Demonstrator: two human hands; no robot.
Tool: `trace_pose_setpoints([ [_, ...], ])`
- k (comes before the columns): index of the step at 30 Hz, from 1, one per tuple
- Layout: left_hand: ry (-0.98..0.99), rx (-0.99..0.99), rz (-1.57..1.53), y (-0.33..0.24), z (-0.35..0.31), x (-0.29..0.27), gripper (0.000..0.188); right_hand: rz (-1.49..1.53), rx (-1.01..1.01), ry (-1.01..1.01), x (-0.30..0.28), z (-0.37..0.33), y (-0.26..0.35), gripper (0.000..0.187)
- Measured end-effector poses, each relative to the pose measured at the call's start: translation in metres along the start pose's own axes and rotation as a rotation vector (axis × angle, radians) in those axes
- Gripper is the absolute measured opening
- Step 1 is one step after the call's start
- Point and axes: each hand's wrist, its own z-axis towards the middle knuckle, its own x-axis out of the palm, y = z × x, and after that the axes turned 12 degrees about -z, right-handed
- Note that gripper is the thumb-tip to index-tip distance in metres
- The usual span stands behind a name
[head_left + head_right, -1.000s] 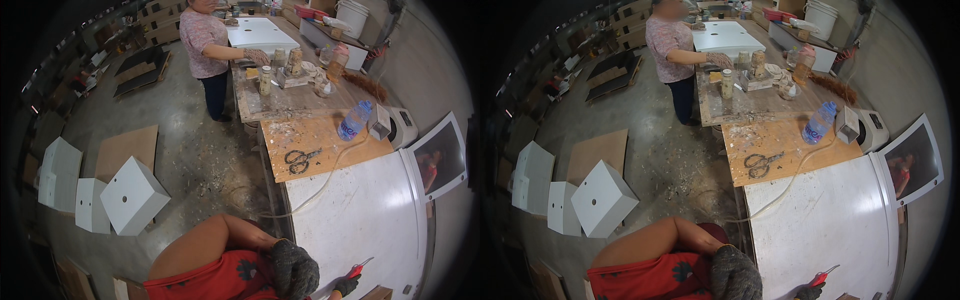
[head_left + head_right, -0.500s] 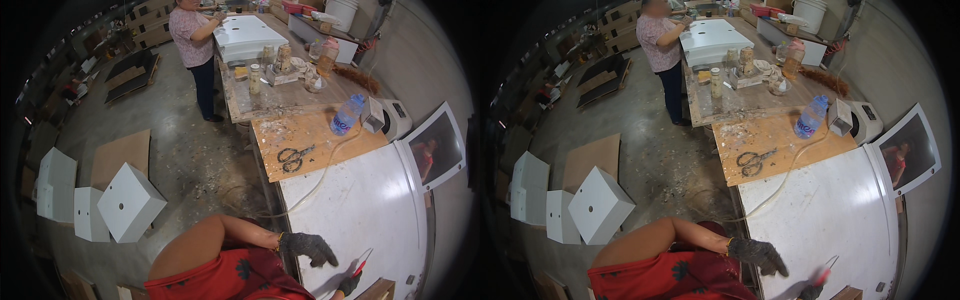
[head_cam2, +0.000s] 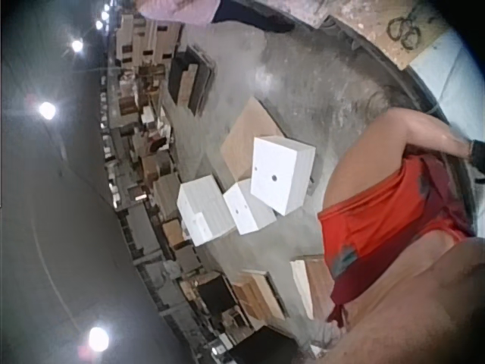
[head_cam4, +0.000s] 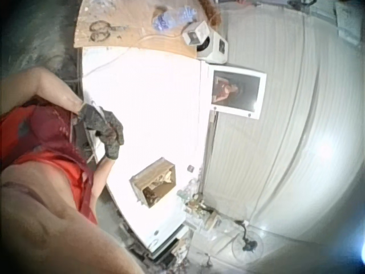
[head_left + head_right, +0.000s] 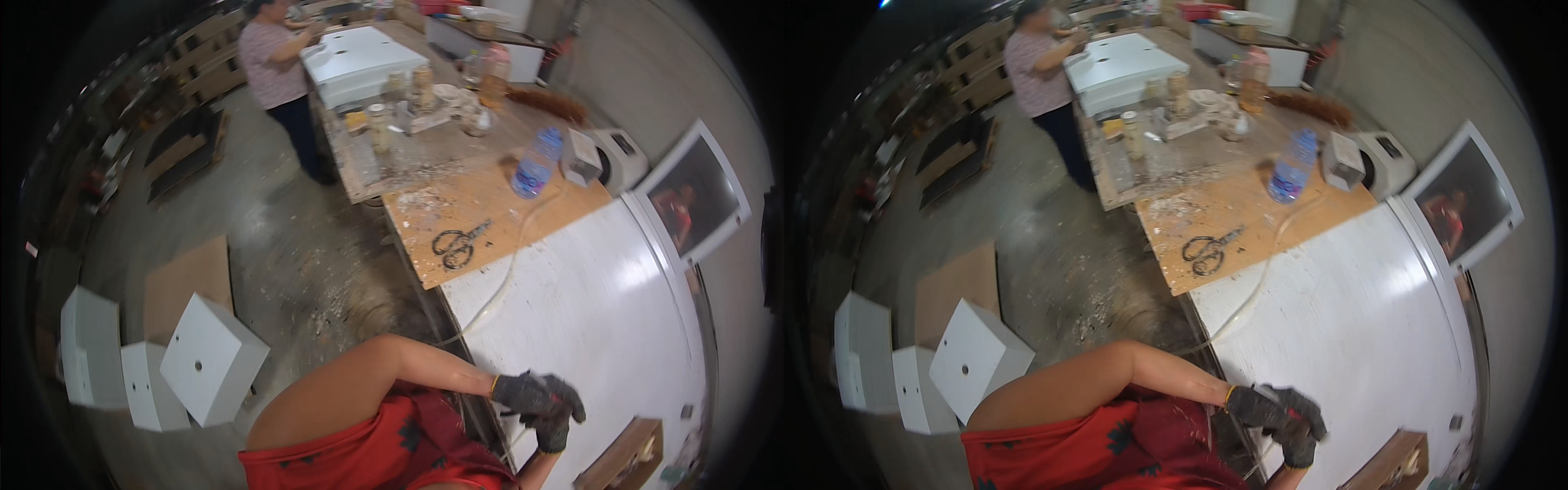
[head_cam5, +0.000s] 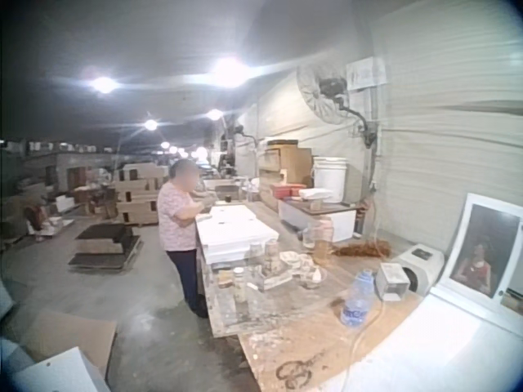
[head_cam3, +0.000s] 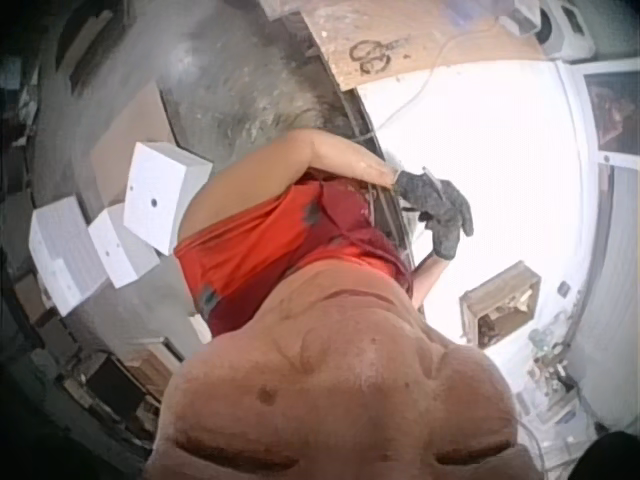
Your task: The person uses an air blow gun to clear sawdust and debris from a large white workbench, moving a small box and other objects to reach different parts of the surface.
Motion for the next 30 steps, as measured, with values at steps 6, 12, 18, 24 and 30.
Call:
trace_pose_setpoints([
  [6, -0.493, 0.400, 0.459, 0.019, 0.030, 0.002, 0.018, -0.103, 0.049, -0.279, 0.026, -0.003, 0.053, 0.061],
  [12, -0.085, 0.049, 0.903, 0.025, 0.049, 0.046, 0.036, 0.151, 0.080, -0.667, 0.039, -0.053, -0.002, 0.054],
  [18, 0.037, 0.335, 0.592, 0.010, 0.027, 0.068, 0.066, -0.191, -0.027, -0.923, 0.003, -0.097, 0.031, 0.057],
  [24, -0.153, 0.148, 0.655, 0.039, -0.019, 0.031, 0.057, -0.429, -0.139, -0.835, -0.008, -0.077, 0.067, 0.073],
  [30, -0.203, -0.080, 0.690, 0.043, -0.029, 0.021, 0.053, -0.489, -0.122, -0.827, -0.003, -0.064, 0.096, 0.066],
])
